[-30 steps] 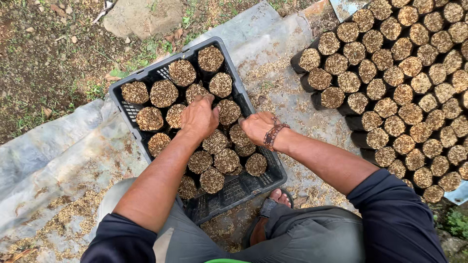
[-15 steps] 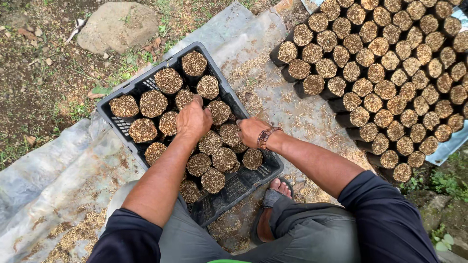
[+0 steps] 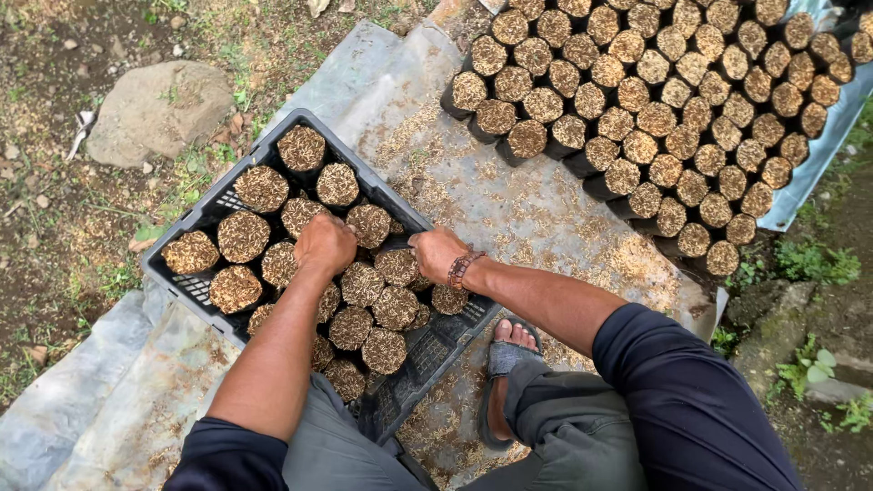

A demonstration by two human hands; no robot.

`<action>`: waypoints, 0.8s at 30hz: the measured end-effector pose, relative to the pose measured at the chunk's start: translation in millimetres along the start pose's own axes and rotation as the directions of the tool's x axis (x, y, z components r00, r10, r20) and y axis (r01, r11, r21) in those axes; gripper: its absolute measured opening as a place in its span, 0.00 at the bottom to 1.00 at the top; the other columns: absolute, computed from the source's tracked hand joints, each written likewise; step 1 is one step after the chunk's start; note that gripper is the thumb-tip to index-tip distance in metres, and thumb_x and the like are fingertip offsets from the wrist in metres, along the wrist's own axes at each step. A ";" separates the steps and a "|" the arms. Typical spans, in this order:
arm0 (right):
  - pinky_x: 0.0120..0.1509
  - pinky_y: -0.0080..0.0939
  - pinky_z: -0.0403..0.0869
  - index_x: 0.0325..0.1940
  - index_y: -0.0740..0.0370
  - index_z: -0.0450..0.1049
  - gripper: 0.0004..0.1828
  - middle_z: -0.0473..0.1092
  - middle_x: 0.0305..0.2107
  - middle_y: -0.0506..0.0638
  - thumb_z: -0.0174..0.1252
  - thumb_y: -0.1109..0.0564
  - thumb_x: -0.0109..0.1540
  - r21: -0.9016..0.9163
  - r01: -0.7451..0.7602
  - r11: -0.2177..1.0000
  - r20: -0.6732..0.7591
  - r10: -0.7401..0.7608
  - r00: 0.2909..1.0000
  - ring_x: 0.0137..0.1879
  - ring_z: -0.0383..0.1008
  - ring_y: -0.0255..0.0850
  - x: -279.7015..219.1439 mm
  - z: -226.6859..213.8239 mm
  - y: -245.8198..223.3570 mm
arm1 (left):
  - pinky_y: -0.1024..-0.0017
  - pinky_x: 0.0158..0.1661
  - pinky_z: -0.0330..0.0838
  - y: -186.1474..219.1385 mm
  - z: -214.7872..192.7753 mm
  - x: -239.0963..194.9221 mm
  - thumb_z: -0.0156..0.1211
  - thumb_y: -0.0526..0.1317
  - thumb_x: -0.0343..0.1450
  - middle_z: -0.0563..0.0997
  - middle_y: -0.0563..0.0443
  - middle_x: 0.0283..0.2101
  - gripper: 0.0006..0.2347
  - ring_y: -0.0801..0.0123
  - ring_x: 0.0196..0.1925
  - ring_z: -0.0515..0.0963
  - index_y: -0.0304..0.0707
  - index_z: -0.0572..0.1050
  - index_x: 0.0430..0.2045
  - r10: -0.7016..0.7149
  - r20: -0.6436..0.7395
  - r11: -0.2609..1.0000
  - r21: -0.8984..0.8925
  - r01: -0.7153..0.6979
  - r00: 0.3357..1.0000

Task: The person transfers small seedling pots from a black plastic crate to a large arrangement on a tarp. They pick up each pot by hand and place it in rows on the ground.

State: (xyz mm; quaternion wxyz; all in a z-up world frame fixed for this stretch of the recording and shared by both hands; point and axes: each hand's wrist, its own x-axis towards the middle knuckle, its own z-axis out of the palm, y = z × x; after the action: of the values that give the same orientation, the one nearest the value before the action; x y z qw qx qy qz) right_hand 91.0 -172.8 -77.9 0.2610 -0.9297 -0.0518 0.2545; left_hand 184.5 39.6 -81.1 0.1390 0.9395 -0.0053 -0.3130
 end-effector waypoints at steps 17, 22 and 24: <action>0.39 0.38 0.85 0.46 0.70 0.78 0.09 0.79 0.37 0.57 0.53 0.68 0.64 0.901 -0.195 0.387 -0.228 0.806 0.546 0.38 0.85 0.45 -117.9 -74.1 204.9 | 0.61 0.44 0.81 47.4 -20.5 -63.5 0.55 0.28 0.67 0.83 0.31 0.42 0.13 0.55 0.53 0.84 0.33 0.66 0.08 0.302 -0.448 0.820 -0.329 -0.469 0.842; 0.36 0.39 0.86 0.40 0.71 0.78 0.07 0.79 0.34 0.58 0.54 0.70 0.63 0.923 -0.177 0.342 -0.234 0.863 0.448 0.36 0.84 0.47 -75.8 -53.0 276.9 | 0.59 0.52 0.77 65.6 -8.7 -81.3 0.54 0.29 0.70 0.84 0.33 0.46 0.13 0.56 0.54 0.83 0.34 0.69 0.10 0.311 -0.427 0.662 -0.543 -0.516 0.849; 0.35 0.40 0.85 0.43 0.72 0.78 0.08 0.79 0.35 0.60 0.55 0.68 0.63 0.936 -0.205 0.287 -0.180 0.888 0.423 0.36 0.84 0.48 -60.1 -51.4 289.4 | 0.58 0.55 0.77 71.7 -2.6 -91.0 0.53 0.29 0.70 0.85 0.33 0.43 0.14 0.56 0.58 0.82 0.34 0.68 0.09 0.312 -0.392 0.643 -0.584 -0.496 0.866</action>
State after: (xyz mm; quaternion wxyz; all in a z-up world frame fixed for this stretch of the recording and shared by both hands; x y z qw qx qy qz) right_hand 54.3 -458.6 -161.5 0.5310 -0.6557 0.5350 -0.0433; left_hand 118.4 -19.9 -6.7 0.5317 0.8324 -0.0863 -0.1305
